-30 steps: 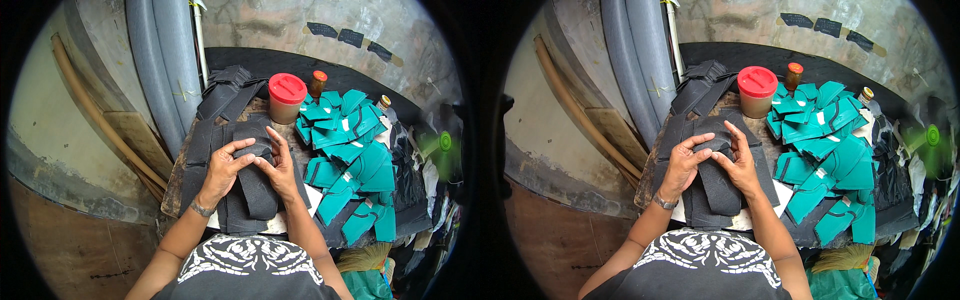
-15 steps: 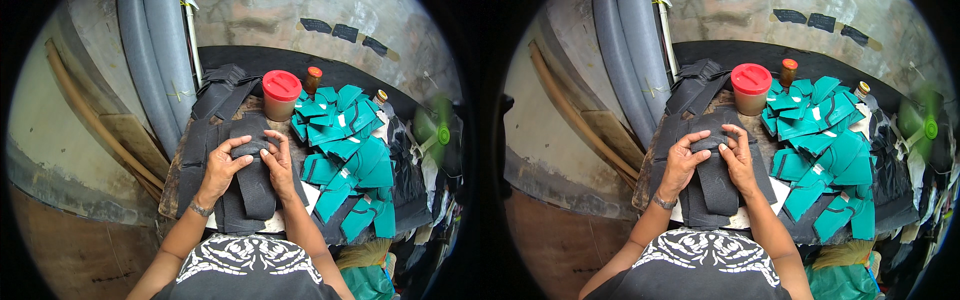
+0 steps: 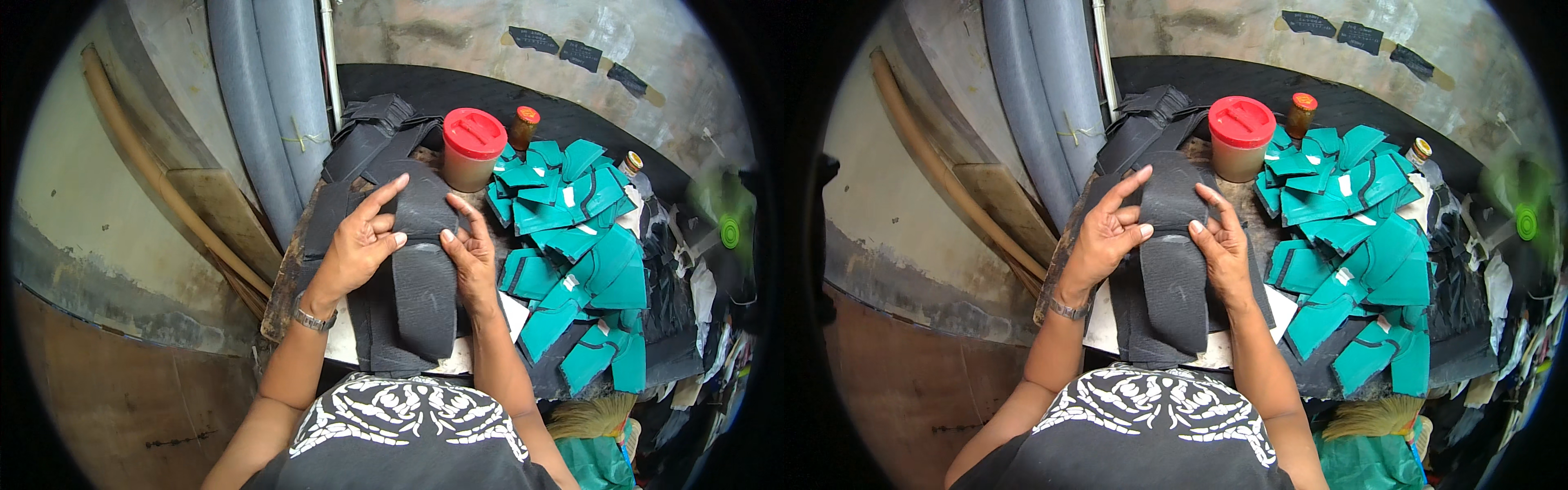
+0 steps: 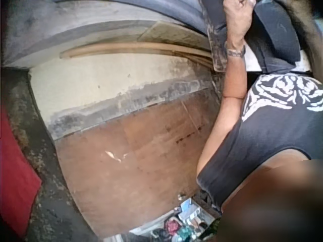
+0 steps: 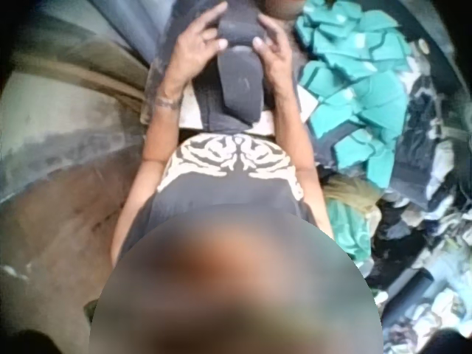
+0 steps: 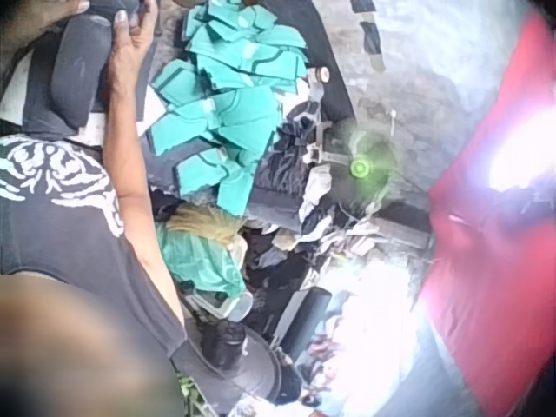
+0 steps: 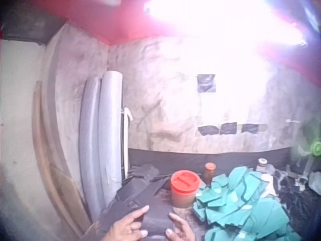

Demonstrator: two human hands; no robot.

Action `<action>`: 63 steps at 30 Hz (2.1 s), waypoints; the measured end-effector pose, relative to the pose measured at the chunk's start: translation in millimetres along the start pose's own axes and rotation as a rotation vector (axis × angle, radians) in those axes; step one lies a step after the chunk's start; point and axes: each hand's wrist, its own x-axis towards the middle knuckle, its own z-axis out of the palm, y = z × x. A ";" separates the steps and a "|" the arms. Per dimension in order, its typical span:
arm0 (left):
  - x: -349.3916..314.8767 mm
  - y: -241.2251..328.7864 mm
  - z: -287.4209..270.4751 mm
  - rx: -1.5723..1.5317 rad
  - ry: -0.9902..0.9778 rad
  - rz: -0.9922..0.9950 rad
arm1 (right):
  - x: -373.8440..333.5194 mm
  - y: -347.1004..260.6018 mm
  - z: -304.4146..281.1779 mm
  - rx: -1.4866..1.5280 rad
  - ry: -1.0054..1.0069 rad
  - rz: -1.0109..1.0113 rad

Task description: The person folds multiple teal and black fabric pieces one at a time on a worktable, smoothing each piece and stacking them into separate piles. The person also closes a container with a red lid during the process.

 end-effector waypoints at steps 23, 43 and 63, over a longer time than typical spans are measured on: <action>166.1 -167.3 -135.8 0.997 0.447 -0.100 | -4.0 22.5 5.6 -1.150 -0.094 0.051; 164.1 -152.2 -137.8 1.483 0.368 0.212 | -5.7 22.4 5.6 -1.292 -0.216 -0.014; 130.2 -31.7 -86.9 -0.142 0.358 -0.045 | 2.4 26.8 -2.6 -0.999 0.059 -0.289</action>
